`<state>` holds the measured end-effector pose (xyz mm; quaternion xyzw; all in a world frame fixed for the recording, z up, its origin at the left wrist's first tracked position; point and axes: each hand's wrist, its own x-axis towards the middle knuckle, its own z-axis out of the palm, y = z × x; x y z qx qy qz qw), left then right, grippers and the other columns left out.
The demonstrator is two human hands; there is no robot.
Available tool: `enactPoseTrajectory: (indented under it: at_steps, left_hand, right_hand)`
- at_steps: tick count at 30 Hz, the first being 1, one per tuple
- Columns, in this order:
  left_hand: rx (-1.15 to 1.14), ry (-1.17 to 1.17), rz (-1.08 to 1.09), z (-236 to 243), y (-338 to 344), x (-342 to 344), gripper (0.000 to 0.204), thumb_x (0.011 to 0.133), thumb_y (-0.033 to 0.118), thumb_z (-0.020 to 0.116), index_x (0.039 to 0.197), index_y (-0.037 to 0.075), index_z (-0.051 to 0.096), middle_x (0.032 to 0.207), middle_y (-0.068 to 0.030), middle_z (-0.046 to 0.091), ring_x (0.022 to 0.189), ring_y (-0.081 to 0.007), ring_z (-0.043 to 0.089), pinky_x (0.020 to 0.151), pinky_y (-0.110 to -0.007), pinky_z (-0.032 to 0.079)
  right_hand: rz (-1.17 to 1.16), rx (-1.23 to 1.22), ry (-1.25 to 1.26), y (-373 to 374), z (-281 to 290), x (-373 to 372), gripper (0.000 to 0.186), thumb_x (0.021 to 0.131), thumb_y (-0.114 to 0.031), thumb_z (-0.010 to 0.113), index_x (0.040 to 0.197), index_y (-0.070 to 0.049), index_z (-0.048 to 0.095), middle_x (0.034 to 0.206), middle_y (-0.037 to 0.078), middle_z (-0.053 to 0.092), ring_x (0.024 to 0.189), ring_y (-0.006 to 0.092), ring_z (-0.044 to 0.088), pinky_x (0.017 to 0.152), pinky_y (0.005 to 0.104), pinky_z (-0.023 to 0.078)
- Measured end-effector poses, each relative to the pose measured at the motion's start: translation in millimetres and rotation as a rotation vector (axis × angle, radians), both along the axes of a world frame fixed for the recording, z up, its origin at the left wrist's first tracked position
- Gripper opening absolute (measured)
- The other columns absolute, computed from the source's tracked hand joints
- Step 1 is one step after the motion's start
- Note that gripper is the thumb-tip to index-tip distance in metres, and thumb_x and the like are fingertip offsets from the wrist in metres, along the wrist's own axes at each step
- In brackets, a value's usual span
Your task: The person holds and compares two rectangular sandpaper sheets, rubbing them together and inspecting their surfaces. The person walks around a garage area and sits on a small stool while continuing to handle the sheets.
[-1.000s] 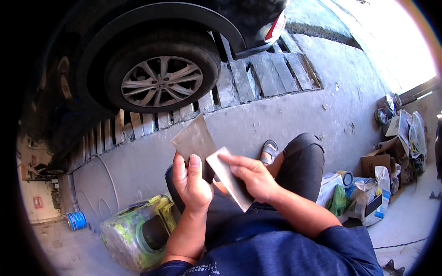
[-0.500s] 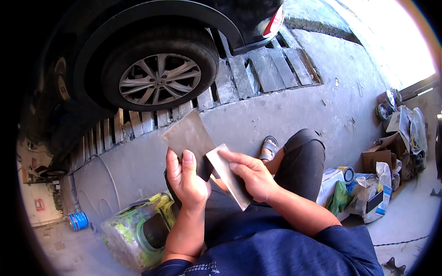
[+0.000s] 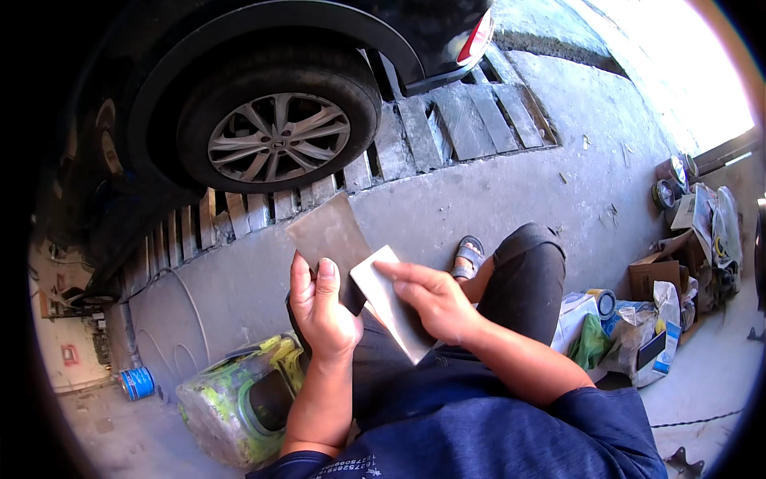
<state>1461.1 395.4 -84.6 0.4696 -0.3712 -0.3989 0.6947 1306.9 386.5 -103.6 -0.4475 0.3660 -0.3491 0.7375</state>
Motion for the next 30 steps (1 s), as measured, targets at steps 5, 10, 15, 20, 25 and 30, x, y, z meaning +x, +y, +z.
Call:
enactPoseTrajectory:
  at_steps: [5, 10, 15, 20, 25, 30]
  left_hand:
    - [0.097, 0.217, -0.053, -1, -1, 6, 0.034, 0.094, 0.005, 0.049, 0.129, 0.003, 0.050, 0.121, -0.0078, 0.058, 0.110, -0.0176, 0.054, 0.098, -0.033, 0.041]
    - [0.111, 0.269, -0.067, -5, -1, 12, 0.032, 0.094, 0.005, 0.050, 0.126, 0.005, 0.052, 0.118, -0.0071, 0.059, 0.108, -0.0168, 0.055, 0.096, -0.034, 0.044]
    - [0.099, 0.175, -0.193, -12, 4, 9, 0.033, 0.094, 0.003, 0.049, 0.128, 0.004, 0.051, 0.121, -0.0090, 0.059, 0.109, -0.0202, 0.057, 0.096, -0.036, 0.045]
    - [0.099, 0.318, -0.187, 2, 1, 15, 0.037, 0.095, 0.007, 0.047, 0.132, 0.004, 0.045, 0.127, -0.0156, 0.056, 0.115, -0.0274, 0.056, 0.102, -0.042, 0.042]
    - [0.040, 0.369, -0.329, -2, 4, 8, 0.051, 0.097, 0.017, 0.046, 0.143, 0.005, 0.029, 0.140, -0.0232, 0.042, 0.126, -0.0336, 0.046, 0.106, -0.046, 0.035]
    - [-0.034, 0.179, -0.520, -15, 14, 3, 0.080, 0.092, 0.045, 0.055, 0.149, 0.005, 0.017, 0.152, -0.0197, 0.025, 0.133, -0.0273, 0.035, 0.111, -0.041, 0.026]
  right_hand:
    - [0.053, -0.139, 0.139, 11, -5, -2, 0.035, 0.093, -0.007, 0.049, 0.128, -0.007, 0.058, 0.111, 0.015, 0.064, 0.106, 0.0184, 0.058, 0.095, 0.0293, 0.042]
    - [0.135, -0.333, 0.352, 13, -4, -7, 0.034, 0.093, -0.009, 0.050, 0.126, -0.011, 0.059, 0.101, 0.018, 0.064, 0.096, 0.0276, 0.062, 0.087, 0.0334, 0.047]
    - [-0.034, -0.371, 0.282, -19, -7, -9, 0.031, 0.092, -0.008, 0.051, 0.120, -0.006, 0.063, 0.099, 0.021, 0.064, 0.093, 0.0285, 0.063, 0.085, 0.0339, 0.048]
    - [-0.168, -0.325, 0.225, -29, 0, -13, 0.034, 0.095, -0.005, 0.046, 0.128, -0.004, 0.056, 0.109, 0.006, 0.063, 0.099, 0.0106, 0.055, 0.089, 0.0253, 0.043]
    - [-0.010, -0.248, 0.096, 13, -12, 4, 0.035, 0.098, -0.007, 0.044, 0.133, -0.005, 0.051, 0.120, 0.008, 0.058, 0.114, 0.0133, 0.050, 0.099, 0.0266, 0.037]
    - [0.008, 0.003, -0.231, 5, 5, 12, 0.038, 0.098, -0.005, 0.042, 0.135, -0.006, 0.049, 0.126, 0.006, 0.054, 0.117, 0.0122, 0.048, 0.102, 0.0255, 0.034]
